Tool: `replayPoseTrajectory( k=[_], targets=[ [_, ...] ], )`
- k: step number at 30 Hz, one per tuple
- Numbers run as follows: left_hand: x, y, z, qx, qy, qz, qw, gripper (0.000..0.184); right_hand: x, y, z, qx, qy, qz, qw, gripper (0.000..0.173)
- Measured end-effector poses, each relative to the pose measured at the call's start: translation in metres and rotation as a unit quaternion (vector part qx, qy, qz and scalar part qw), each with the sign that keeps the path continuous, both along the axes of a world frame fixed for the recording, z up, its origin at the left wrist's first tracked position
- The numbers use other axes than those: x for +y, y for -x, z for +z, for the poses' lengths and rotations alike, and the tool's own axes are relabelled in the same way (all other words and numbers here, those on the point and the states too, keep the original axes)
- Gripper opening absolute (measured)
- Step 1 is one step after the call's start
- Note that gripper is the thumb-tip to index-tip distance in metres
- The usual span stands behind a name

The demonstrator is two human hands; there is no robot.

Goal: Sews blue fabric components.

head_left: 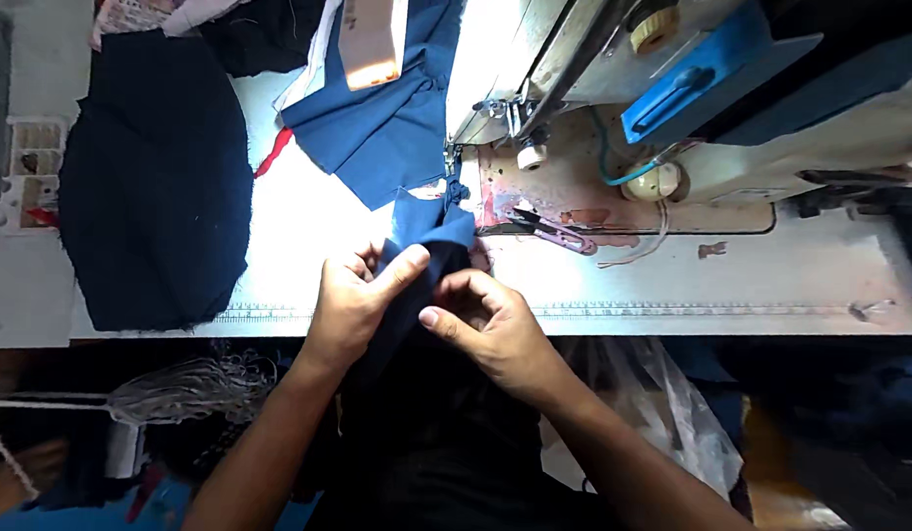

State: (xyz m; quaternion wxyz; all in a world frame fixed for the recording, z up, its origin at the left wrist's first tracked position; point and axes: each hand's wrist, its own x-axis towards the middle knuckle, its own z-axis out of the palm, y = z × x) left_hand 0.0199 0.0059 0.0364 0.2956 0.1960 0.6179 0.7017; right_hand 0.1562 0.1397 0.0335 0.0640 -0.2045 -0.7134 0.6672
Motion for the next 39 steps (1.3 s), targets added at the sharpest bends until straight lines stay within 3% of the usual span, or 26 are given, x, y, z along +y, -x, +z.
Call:
replayPoseTrajectory(
  k=[2,4,9,11,13,14,16,18,19,21,24,26,28,31,33,36,39],
  targets=[
    [0.004,0.007,0.007,-0.02,0.005,0.02,1.0,0.016,0.0,-0.003,-0.004,-0.036,-0.083,0.005,0.996,0.052],
    [0.008,0.006,0.011,-0.065,0.009,0.009,0.998,0.027,0.0,-0.001,-0.001,-0.029,-0.084,-0.001,0.996,0.062],
    [0.016,-0.003,0.009,-0.197,-0.028,-0.077,0.977,0.044,-0.001,0.007,0.003,0.049,-0.001,-0.047,0.998,0.013],
    [0.011,0.012,0.01,-0.202,-0.025,-0.081,0.976,0.042,0.007,-0.003,0.006,0.061,0.115,-0.07,0.989,0.011],
    [0.003,0.039,0.011,-0.153,0.005,-0.064,0.986,0.029,0.025,-0.016,0.013,0.04,0.175,-0.109,0.978,0.027],
    [-0.001,0.056,0.01,-0.088,0.045,-0.058,0.993,0.025,0.038,-0.023,0.013,0.02,0.134,-0.123,0.983,0.023],
    [-0.01,0.084,0.002,0.127,0.165,-0.022,0.978,0.024,0.064,-0.036,0.008,-0.054,-0.116,-0.139,0.982,0.018],
    [-0.015,0.09,-0.001,0.378,0.33,0.06,0.863,0.038,0.075,-0.045,0.004,-0.127,-0.411,-0.131,0.893,0.04],
    [-0.013,0.081,0.002,0.45,0.384,0.084,0.802,0.047,0.073,-0.045,0.006,-0.12,-0.481,-0.133,0.858,0.045],
    [-0.003,0.048,0.007,0.526,0.39,0.08,0.752,0.048,0.056,-0.038,0.011,-0.067,-0.519,-0.139,0.841,0.041],
    [0.008,-0.004,-0.015,0.52,0.368,-0.021,0.77,0.051,0.021,-0.02,0.005,-0.033,-0.357,-0.077,0.93,0.027],
    [0.011,-0.018,-0.033,0.504,0.329,-0.066,0.796,0.034,0.008,-0.007,-0.002,-0.074,-0.222,-0.038,0.972,0.034],
    [0.013,-0.021,-0.034,0.465,0.264,-0.049,0.843,0.021,0.0,0.003,-0.005,-0.075,-0.07,-0.067,0.993,0.042],
    [0.013,-0.026,-0.022,0.294,0.161,-0.019,0.942,0.01,-0.005,0.014,0.004,-0.037,0.158,-0.107,0.981,0.045],
    [0.014,-0.026,-0.018,0.133,0.061,0.0,0.989,0.017,-0.002,0.024,0.008,-0.021,0.243,-0.127,0.962,0.034],
    [0.018,-0.021,-0.016,-0.124,-0.032,0.05,0.991,0.023,0.009,0.032,0.023,-0.024,0.386,-0.137,0.912,0.027],
    [0.026,-0.022,-0.001,-0.258,0.035,0.021,0.965,0.026,0.014,0.035,0.038,-0.003,0.448,-0.169,0.878,0.024]
  ],
)
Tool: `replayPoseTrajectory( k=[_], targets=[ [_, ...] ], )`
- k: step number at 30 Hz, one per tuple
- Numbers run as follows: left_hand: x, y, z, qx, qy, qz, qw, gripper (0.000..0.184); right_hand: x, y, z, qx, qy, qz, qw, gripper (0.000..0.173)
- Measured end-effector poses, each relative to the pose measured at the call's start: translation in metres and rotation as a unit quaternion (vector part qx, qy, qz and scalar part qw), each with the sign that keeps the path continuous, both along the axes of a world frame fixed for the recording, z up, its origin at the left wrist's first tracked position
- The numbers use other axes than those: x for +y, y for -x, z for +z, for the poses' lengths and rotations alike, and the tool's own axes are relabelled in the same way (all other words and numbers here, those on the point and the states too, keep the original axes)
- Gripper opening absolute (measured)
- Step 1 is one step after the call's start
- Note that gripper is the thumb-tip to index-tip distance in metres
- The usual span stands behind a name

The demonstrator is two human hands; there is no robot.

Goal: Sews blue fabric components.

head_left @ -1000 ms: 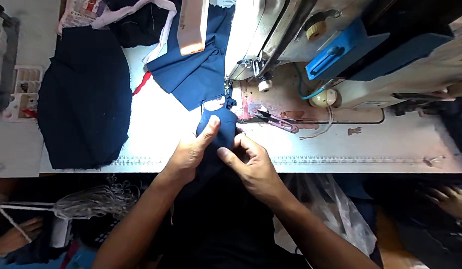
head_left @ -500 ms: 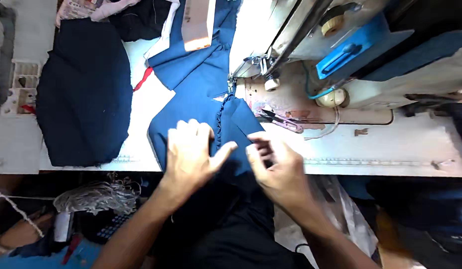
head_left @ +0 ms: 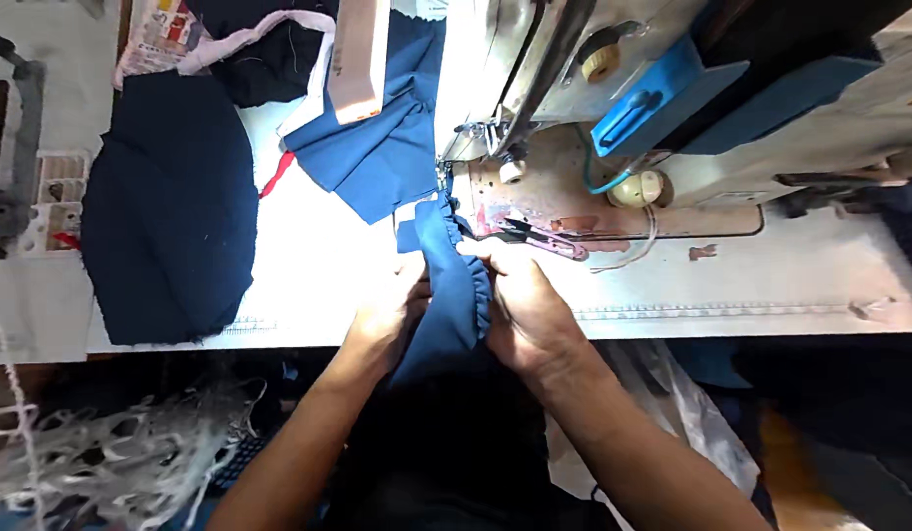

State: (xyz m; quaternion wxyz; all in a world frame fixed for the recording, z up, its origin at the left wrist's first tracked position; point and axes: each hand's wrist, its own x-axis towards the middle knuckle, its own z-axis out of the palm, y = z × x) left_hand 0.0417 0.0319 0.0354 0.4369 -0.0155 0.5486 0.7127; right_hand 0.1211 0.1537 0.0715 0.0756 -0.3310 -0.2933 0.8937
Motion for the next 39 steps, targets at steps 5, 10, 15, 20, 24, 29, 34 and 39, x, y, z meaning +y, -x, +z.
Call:
replayPoseTrajectory(
  k=[5,10,15,20,24,29,34,39],
  targets=[
    [0.001,0.007,-0.001,-0.159,-0.099,-0.138,0.972,0.046,0.007,0.0,0.018,0.016,-0.01,-0.033,0.999,0.024],
    [0.018,0.012,-0.027,-0.157,-0.198,-0.038,0.967,0.04,0.009,0.0,0.022,0.008,-0.015,-0.022,1.0,0.024],
    [-0.003,0.071,0.01,0.099,-0.077,-0.014,0.992,0.023,0.033,-0.023,-0.004,-0.011,-0.182,0.177,0.967,0.026],
    [-0.038,0.097,-0.001,0.436,0.255,-0.131,0.853,0.077,0.033,-0.035,-0.042,-0.115,-0.477,0.267,0.83,0.027],
    [-0.043,0.093,0.0,0.419,0.155,-0.121,0.886,0.079,0.021,-0.034,-0.042,-0.116,-0.491,0.225,0.833,0.022],
    [-0.038,0.091,0.012,0.065,0.067,-0.156,0.983,0.03,0.003,-0.026,-0.046,-0.147,-0.618,0.252,0.73,0.017],
    [-0.047,0.087,-0.004,0.122,-0.161,-0.126,0.971,0.038,-0.013,-0.021,-0.04,-0.061,-0.3,0.158,0.939,0.026],
    [-0.051,0.077,0.003,0.078,-0.018,-0.169,0.982,0.032,-0.016,-0.02,-0.032,0.007,0.007,0.148,0.989,0.026]
  ],
)
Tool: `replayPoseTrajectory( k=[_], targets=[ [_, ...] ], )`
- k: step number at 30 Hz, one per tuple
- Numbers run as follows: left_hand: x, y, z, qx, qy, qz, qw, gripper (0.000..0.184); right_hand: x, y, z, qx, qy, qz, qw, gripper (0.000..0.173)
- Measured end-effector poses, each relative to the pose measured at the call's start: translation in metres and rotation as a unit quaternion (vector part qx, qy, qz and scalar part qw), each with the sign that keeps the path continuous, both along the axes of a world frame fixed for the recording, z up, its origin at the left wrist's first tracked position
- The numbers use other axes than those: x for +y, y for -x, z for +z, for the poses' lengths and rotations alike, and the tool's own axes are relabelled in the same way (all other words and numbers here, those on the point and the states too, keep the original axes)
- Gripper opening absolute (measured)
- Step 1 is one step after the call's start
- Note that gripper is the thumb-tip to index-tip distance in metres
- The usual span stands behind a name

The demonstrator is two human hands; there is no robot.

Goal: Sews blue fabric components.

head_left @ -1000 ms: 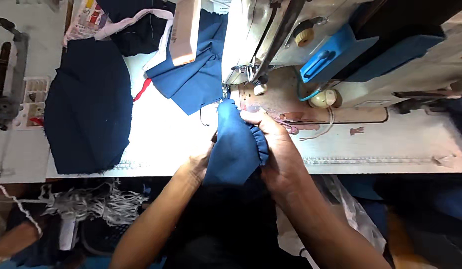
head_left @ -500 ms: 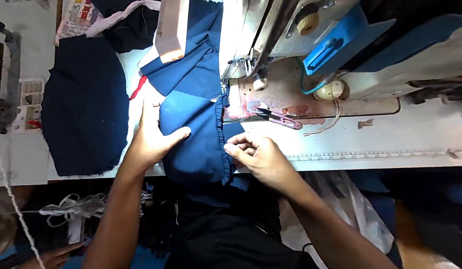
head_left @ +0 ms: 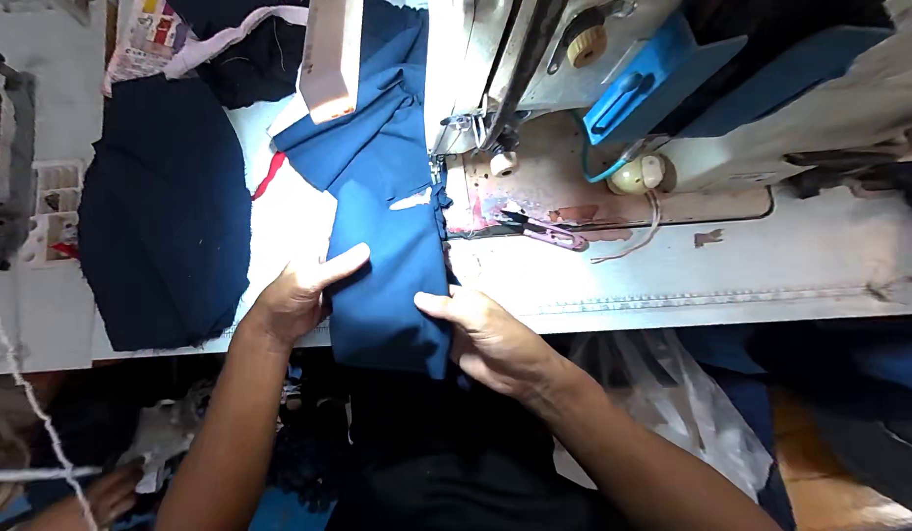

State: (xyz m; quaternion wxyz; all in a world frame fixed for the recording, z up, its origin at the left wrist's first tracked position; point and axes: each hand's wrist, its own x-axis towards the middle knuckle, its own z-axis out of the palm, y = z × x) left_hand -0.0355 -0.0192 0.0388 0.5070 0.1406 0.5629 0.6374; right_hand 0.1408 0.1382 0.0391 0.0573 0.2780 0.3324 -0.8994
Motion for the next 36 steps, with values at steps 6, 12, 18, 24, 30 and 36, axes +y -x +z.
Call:
replayPoseTrajectory(
  k=[6,12,18,24,30,36],
  targets=[
    [-0.007,0.016,0.02,0.327,-0.085,-0.008,0.941,0.065,0.024,-0.011,0.01,0.108,0.039,0.038,0.993,0.027],
    [-0.014,0.021,-0.002,0.431,0.22,-0.089,0.87,0.092,0.037,-0.023,0.0,-0.059,-0.588,0.264,0.762,0.044],
    [0.024,0.014,-0.008,0.514,0.291,-0.027,0.807,0.089,0.049,0.003,-0.004,-0.092,-0.665,0.107,0.734,0.054],
    [0.039,0.022,-0.02,0.469,0.112,0.02,0.876,0.074,0.054,0.018,-0.008,-0.081,-0.644,0.042,0.759,0.031],
    [0.046,0.029,-0.019,0.406,0.186,0.033,0.894,0.086,0.06,0.035,-0.016,-0.082,-0.623,0.021,0.778,0.029],
    [0.053,0.035,-0.019,0.522,0.211,0.031,0.826,0.049,0.069,0.044,-0.03,-0.047,-0.619,-0.032,0.783,0.023]
  ],
)
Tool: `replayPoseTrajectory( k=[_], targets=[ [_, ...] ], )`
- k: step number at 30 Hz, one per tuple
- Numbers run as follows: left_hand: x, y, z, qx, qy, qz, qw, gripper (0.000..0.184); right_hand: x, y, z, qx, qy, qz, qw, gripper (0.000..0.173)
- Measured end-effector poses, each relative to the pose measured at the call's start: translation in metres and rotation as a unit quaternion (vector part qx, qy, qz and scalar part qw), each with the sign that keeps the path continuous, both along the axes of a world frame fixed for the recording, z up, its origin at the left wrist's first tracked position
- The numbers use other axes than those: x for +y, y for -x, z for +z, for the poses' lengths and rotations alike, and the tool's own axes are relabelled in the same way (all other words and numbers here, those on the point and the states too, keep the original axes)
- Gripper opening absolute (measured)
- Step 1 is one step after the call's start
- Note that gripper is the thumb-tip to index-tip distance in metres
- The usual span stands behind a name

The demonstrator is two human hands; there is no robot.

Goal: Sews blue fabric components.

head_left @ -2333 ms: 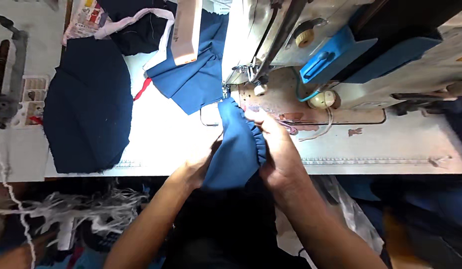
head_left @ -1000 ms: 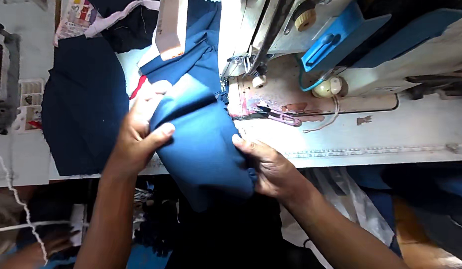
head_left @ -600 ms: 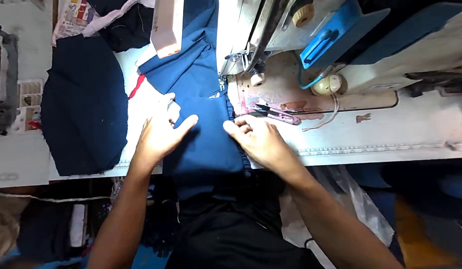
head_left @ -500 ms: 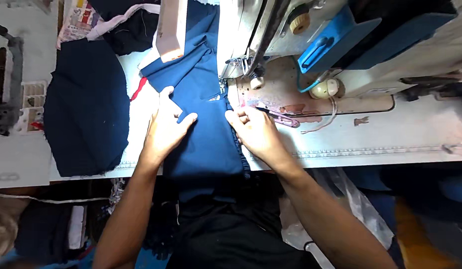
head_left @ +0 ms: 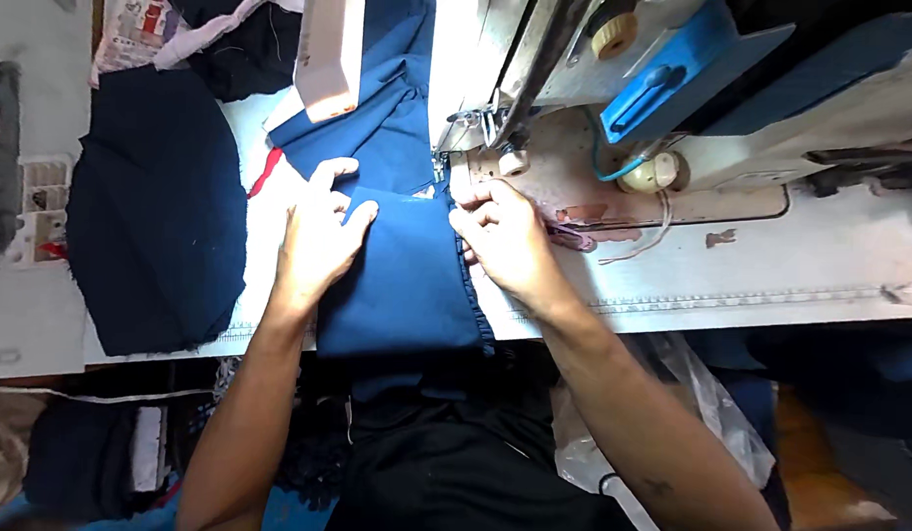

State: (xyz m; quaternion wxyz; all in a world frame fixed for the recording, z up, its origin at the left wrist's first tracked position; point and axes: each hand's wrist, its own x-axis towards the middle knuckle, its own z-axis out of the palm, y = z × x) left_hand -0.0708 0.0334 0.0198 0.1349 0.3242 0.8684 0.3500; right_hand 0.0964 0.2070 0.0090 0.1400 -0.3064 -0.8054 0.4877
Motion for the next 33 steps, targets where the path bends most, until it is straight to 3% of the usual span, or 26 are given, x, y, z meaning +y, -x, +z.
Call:
replayPoseTrajectory(
  k=[3,7,11,14,17,19,22,26,33],
  targets=[
    [-0.008,0.001,0.0,-0.008,-0.002,-0.002,1.0,0.048,-0.006,-0.019,0.01,-0.002,0.002,0.032,0.999,0.017],
    [-0.009,0.0,-0.006,0.035,0.002,0.0,0.999,0.043,-0.02,-0.024,0.016,-0.03,-0.176,0.073,0.981,0.021],
    [-0.006,-0.003,-0.011,0.107,0.021,-0.011,0.994,0.041,-0.027,-0.014,0.013,-0.056,-0.238,0.086,0.966,0.022],
    [-0.001,-0.006,-0.011,0.226,0.041,-0.101,0.968,0.033,-0.025,-0.012,0.001,-0.049,-0.283,0.073,0.955,0.022],
    [0.005,-0.004,-0.009,0.321,-0.002,-0.264,0.909,0.044,-0.02,-0.013,-0.011,-0.024,-0.336,0.079,0.938,0.022],
    [0.011,-0.002,-0.014,0.278,-0.067,-0.347,0.893,0.046,-0.016,-0.014,-0.014,-0.022,-0.358,0.097,0.929,0.022],
    [0.017,-0.008,-0.025,0.213,-0.119,-0.355,0.902,0.04,-0.008,-0.014,-0.016,-0.015,-0.376,0.136,0.917,0.024],
    [0.015,-0.006,-0.043,0.224,-0.107,-0.362,0.898,0.042,-0.005,-0.017,-0.015,-0.046,-0.416,0.15,0.896,0.027],
    [0.012,-0.001,-0.042,0.245,-0.074,-0.368,0.894,0.042,-0.009,-0.016,-0.014,-0.067,-0.43,0.149,0.888,0.031]
  ],
)
